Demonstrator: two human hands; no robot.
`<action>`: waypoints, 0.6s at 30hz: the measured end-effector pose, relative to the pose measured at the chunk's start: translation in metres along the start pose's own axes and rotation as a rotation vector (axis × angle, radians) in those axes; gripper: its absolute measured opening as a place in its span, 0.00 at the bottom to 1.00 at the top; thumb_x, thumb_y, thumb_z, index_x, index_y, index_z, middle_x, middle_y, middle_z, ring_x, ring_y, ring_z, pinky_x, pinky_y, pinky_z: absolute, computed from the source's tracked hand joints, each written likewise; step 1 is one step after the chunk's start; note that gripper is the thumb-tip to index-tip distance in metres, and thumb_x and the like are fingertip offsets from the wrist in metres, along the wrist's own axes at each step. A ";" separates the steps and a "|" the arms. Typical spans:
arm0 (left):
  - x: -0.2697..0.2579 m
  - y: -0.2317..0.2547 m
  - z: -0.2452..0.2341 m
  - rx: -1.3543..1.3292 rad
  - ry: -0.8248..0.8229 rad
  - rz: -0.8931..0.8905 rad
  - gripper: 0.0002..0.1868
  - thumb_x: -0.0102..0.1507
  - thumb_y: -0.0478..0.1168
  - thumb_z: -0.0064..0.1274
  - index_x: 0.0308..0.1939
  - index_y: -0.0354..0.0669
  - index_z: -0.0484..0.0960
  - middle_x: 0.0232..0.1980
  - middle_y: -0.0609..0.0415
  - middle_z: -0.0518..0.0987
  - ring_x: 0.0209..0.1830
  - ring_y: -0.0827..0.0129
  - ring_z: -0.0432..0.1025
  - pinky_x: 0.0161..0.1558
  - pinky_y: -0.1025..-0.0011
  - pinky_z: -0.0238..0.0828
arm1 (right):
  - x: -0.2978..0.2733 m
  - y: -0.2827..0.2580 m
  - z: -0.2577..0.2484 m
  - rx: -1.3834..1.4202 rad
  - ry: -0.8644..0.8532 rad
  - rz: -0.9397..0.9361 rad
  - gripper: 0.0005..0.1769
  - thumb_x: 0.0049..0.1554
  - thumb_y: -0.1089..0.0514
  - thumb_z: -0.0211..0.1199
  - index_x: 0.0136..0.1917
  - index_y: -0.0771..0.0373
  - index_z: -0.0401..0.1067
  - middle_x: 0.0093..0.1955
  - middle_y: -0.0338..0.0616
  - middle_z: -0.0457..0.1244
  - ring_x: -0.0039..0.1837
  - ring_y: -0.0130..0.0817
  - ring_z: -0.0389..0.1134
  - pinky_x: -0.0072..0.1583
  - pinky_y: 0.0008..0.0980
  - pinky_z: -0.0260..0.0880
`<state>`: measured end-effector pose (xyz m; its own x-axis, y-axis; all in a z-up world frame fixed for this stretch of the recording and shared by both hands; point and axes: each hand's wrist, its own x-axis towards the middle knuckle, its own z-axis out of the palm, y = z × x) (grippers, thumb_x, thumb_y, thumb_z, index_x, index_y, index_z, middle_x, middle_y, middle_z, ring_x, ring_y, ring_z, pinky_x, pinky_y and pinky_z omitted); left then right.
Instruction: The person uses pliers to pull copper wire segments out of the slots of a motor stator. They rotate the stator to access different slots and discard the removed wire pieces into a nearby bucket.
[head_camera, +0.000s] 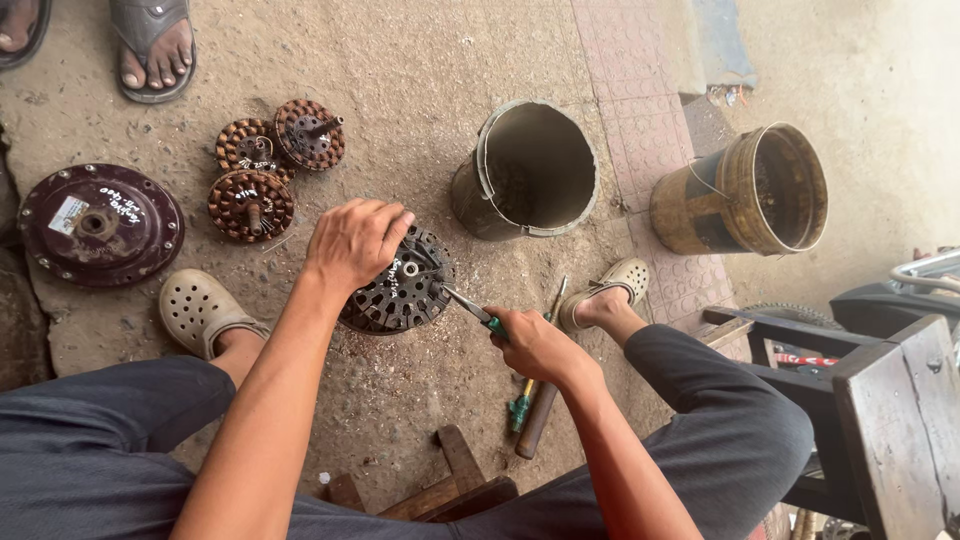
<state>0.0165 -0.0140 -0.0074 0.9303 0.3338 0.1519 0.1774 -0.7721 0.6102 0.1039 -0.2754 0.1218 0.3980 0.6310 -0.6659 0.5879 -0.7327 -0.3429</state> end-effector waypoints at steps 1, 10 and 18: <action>-0.003 0.001 0.001 -0.018 -0.001 -0.110 0.27 0.74 0.56 0.34 0.50 0.42 0.85 0.44 0.46 0.86 0.37 0.59 0.79 0.40 0.62 0.77 | -0.001 0.000 0.000 -0.018 -0.023 0.013 0.28 0.60 0.62 0.52 0.74 0.61 0.62 0.41 0.59 0.69 0.43 0.50 0.73 0.47 0.48 0.69; -0.022 0.006 0.022 -0.059 0.238 -0.447 0.30 0.75 0.58 0.35 0.53 0.39 0.84 0.52 0.42 0.83 0.48 0.49 0.74 0.47 0.50 0.69 | 0.008 0.004 0.008 -0.156 -0.004 -0.011 0.08 0.59 0.66 0.50 0.49 0.70 0.68 0.37 0.53 0.66 0.41 0.46 0.71 0.45 0.47 0.72; -0.018 0.003 0.025 -0.035 0.051 -0.551 0.26 0.75 0.56 0.35 0.59 0.44 0.83 0.51 0.46 0.83 0.42 0.56 0.74 0.48 0.59 0.71 | 0.023 0.015 0.025 -0.336 0.424 -0.240 0.02 0.57 0.70 0.53 0.44 0.74 0.65 0.36 0.58 0.65 0.32 0.45 0.66 0.35 0.44 0.70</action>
<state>0.0085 -0.0360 -0.0280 0.6858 0.7099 -0.1603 0.6223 -0.4577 0.6350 0.1047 -0.2780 0.0848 0.4320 0.8667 -0.2494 0.8597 -0.4793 -0.1763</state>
